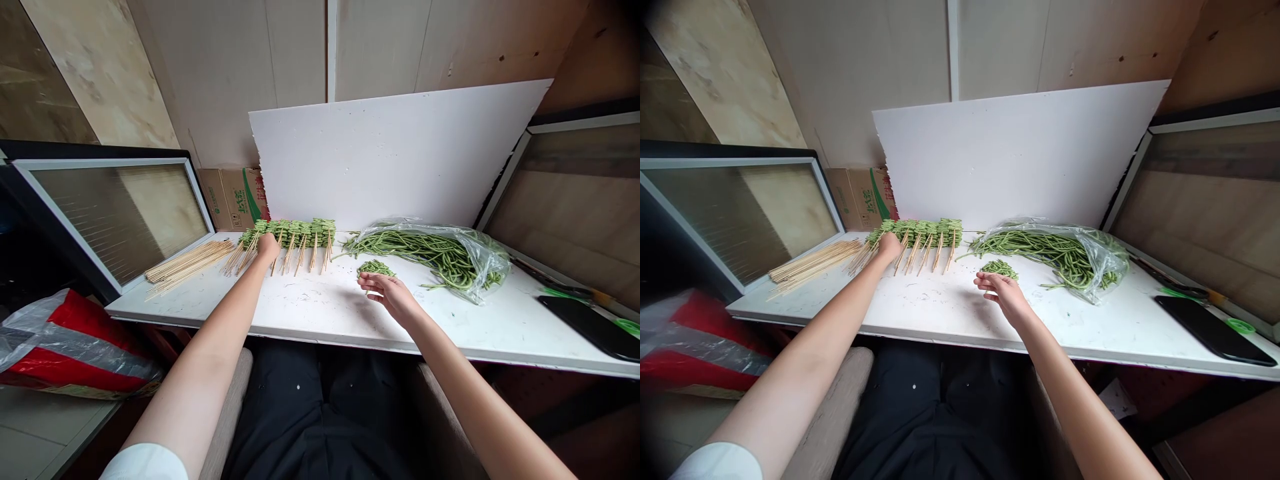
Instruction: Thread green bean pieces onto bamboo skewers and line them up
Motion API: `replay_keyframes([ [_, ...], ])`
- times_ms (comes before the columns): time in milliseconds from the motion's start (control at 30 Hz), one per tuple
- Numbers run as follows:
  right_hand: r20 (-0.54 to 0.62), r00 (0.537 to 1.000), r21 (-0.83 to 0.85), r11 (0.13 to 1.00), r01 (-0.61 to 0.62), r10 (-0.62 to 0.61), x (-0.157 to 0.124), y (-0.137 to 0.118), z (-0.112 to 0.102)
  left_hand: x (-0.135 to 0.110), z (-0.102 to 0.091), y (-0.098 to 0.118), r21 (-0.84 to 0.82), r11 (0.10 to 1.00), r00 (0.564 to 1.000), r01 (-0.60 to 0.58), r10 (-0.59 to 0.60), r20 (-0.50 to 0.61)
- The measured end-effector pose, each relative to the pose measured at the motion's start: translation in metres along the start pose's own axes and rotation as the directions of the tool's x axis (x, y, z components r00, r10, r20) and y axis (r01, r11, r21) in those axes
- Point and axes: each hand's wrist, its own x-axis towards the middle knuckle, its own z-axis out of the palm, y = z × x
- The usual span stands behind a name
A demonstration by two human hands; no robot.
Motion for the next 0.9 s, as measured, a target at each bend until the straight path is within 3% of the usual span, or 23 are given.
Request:
replay_keyframes([
  [200, -0.009, 1.0, -0.001, 1.0, -0.004, 0.004, -0.002, -0.002, 0.002, 0.0, -0.002, 0.001, 0.08, 0.996, 0.999, 0.043, -0.043, -0.011],
  [900, -0.014, 1.0, -0.009, 1.0, -0.016, 0.016, -0.004, -0.002, 0.003, -0.002, -0.002, -0.01, 0.11, 0.993, 0.999, 0.033, -0.029, -0.041],
])
